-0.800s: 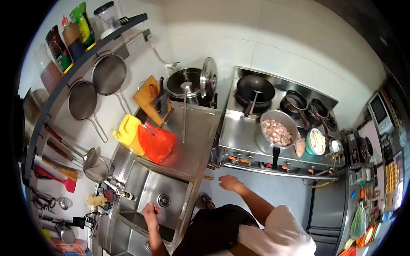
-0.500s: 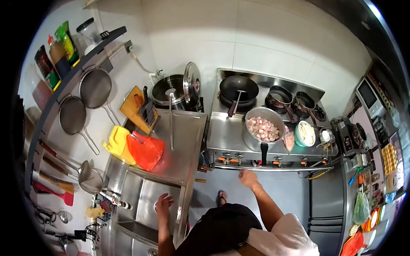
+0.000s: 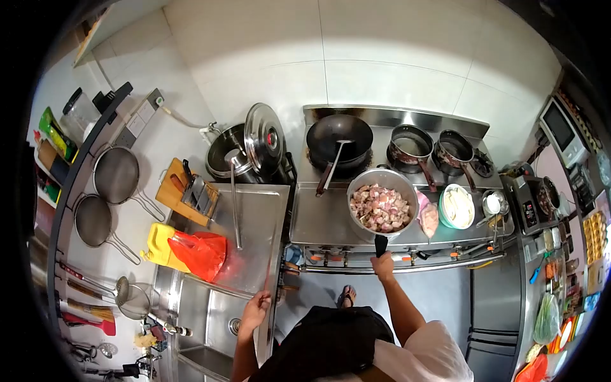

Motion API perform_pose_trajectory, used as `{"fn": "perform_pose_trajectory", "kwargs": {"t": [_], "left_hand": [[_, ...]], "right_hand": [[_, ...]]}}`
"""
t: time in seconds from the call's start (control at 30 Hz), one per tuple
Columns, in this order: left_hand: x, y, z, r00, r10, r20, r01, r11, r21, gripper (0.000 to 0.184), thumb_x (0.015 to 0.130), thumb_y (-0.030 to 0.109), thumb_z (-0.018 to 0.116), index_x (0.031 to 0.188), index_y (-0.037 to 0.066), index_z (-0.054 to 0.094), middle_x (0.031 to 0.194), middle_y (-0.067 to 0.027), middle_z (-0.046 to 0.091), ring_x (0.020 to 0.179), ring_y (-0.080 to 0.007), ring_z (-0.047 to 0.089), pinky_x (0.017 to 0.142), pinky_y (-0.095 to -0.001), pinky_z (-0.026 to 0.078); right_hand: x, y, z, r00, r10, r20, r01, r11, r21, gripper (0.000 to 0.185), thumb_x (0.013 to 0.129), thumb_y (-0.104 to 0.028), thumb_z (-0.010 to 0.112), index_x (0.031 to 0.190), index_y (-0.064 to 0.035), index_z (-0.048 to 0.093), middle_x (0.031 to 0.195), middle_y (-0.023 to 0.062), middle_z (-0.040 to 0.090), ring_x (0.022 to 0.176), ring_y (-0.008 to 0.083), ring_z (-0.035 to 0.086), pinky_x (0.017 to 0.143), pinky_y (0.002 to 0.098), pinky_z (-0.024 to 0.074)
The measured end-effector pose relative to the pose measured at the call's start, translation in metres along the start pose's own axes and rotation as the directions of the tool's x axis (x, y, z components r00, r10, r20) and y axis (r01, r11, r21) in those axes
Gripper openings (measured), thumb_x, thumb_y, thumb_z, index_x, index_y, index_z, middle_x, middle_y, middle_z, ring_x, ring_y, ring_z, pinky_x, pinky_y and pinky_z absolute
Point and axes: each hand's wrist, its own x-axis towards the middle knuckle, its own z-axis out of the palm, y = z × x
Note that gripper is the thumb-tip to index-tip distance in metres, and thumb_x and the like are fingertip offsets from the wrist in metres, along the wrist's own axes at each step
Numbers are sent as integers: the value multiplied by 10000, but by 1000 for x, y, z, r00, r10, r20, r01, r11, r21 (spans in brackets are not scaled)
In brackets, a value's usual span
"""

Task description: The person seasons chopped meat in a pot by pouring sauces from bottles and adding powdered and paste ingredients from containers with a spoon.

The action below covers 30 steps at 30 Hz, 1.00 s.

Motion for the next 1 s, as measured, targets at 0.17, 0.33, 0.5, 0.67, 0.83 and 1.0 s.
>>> {"fn": "perform_pose_trajectory", "kwargs": {"t": [0.17, 0.33, 0.5, 0.67, 0.83, 1.0], "left_hand": [[47, 56, 43, 990, 10, 142, -17, 999, 45, 377, 989, 238, 586, 1336, 96, 543, 1196, -131, 696, 1116, -282, 669, 959, -393, 508], [62, 34, 67, 967, -34, 253, 7, 994, 109, 407, 963, 291, 608, 1346, 167, 552, 1228, -145, 669, 1117, -321, 652, 940, -435, 509], [82, 22, 32, 977, -208, -50, 213, 963, 163, 275, 957, 282, 565, 1157, 125, 667, 1076, -145, 712, 1037, -358, 674, 888, -436, 524], [119, -32, -51, 725, -163, -669, 66, 983, -169, 153, 946, 140, 584, 1002, 20, 662, 950, -157, 703, 880, -282, 682, 809, -367, 520], [155, -60, -151, 289, -127, -949, -16, 990, -137, 153, 881, 54, 659, 1014, -10, 617, 891, -155, 659, 839, -278, 645, 802, -381, 505], [177, -48, -202, 143, -48, -989, 461, 887, 24, 600, 744, 131, 811, 1241, 9, 498, 1180, -209, 590, 1075, -388, 563, 937, -474, 446]], "right_hand": [[-5, -4, 5, 997, 73, 31, -77, 985, 154, 372, 789, -135, 648, 1102, -1, 499, 684, 121, 578, 455, 221, 577, 361, 374, 462], [-22, -21, -5, 989, 58, 135, -98, 946, 308, 389, 833, -116, 624, 1160, 7, 452, 603, 80, 516, 379, 184, 507, 327, 339, 394], [-26, -19, -7, 989, 26, 143, -67, 955, 290, 298, 845, -131, 609, 1050, 14, 448, 680, 93, 508, 390, 188, 501, 365, 339, 420], [-25, -17, -1, 993, -85, 79, 58, 956, 289, 263, 852, -170, 613, 958, 21, 467, 638, 88, 511, 375, 180, 492, 362, 337, 427], [-16, -8, -2, 991, -54, 126, 15, 955, 295, 268, 819, -140, 592, 972, 31, 453, 640, 88, 508, 365, 180, 480, 339, 323, 410], [-11, -13, -1, 994, 43, 102, -54, 992, 114, 272, 807, -117, 583, 990, 37, 452, 644, 133, 545, 369, 228, 509, 343, 364, 426]]}}
